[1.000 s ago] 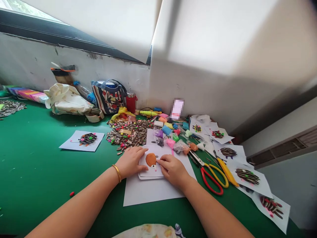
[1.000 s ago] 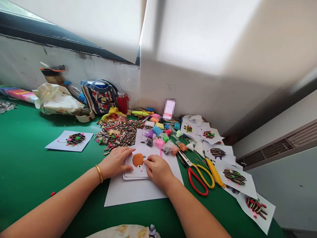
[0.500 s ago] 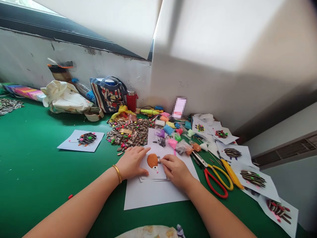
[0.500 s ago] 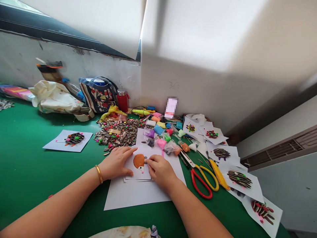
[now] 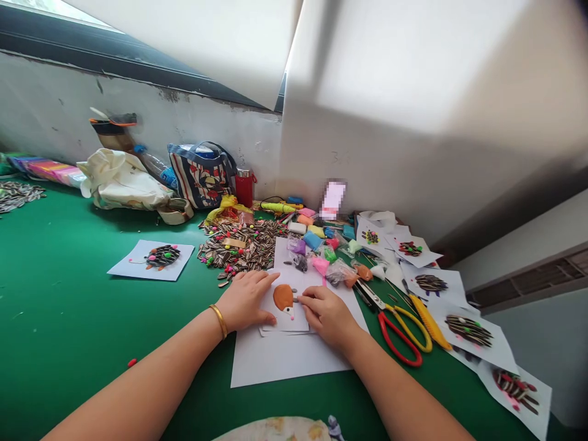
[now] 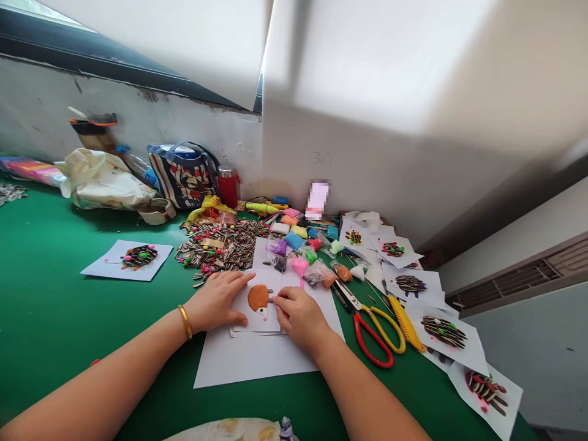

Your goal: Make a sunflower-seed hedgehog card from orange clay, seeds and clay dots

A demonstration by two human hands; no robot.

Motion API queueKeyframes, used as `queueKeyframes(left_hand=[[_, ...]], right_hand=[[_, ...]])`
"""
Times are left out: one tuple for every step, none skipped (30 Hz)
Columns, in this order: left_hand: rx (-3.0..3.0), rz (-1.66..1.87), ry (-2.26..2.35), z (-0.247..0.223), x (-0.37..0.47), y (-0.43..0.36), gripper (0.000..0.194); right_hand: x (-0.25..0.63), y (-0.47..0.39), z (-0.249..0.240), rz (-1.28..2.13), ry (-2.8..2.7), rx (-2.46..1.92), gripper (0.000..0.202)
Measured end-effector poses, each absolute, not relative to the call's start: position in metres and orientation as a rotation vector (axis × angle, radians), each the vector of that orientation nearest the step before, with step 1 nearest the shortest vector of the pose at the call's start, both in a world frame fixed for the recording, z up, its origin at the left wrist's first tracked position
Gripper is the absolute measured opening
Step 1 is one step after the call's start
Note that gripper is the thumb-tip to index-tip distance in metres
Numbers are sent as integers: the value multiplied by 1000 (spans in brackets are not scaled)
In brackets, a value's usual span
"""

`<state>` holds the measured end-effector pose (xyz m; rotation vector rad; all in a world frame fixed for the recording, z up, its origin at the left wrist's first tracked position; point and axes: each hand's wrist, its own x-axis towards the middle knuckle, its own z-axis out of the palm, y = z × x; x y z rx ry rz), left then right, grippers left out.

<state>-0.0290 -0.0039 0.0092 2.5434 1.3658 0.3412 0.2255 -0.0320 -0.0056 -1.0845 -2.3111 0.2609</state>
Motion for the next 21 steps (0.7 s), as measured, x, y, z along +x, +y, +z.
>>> queueKeyframes(left_hand=[[2546,343,1364,9,-29,-4,102],[2548,345,1364,9,-29,-4,102],[2550,347,1365,9,-29,-4,102],[2550,347,1367,10,-29,-4,102],[2550,345,1369,10,-29,-4,102],[2548,342,1370,10,-29,-4,102],[2545,338,1371,11,-29,-4,102],[2542,334,1371,11,-28,-4,102],[2537,330,1373,11,-28,-4,101],[2533,328,1375,11,-28,-4,101],[2531,327,1376,11,-28,-4,101],[2529,328,1376,11,-28,-4,101],[2529,329,1375,11,-29,-5,101],[2529,330,1374,11,-29,-5,101],[2529,330,1374,11,-29,-5,101],[2530,329,1374,11,-28,-5,101],[2532,329,1375,11,-28,-5,101],[2534,329,1375,11,-28,-5,101],[2537,330,1375,11,-28,-5,101],[2540,331,1376,11,-28,-5,101],[2541,331,1376,11,-28,-5,101]], right_hand=[[226,-32,-6,256,-2316,-1088,31],[226,-32,-6,248,-2323,-1092,30],[226,-32,-6,239,-2331,-1097,30],[225,-32,-6,230,-2337,-1101,30],[225,-32,-7,223,-2341,-1103,29],[224,-32,-7,219,-2341,-1105,29],[224,-32,-7,220,-2339,-1106,29],[223,-32,-7,223,-2334,-1108,30],[223,-32,-7,227,-2329,-1108,30],[223,-32,-6,232,-2326,-1110,31],[223,-32,-6,235,-2327,-1111,32],[223,-33,-6,236,-2332,-1112,32],[223,-33,-6,233,-2338,-1114,32],[222,-33,-5,228,-2345,-1114,32],[222,-33,-5,221,-2349,-1113,31],[222,-33,-5,218,-2351,-1111,31],[222,-33,-4,218,-2350,-1108,32],[222,-33,-4,218,-2347,-1108,33],[221,-33,-4,218,-2347,-1105,34],[221,-33,-4,217,-2352,-1104,35],[221,-33,-4,212,-2359,-1105,35]])
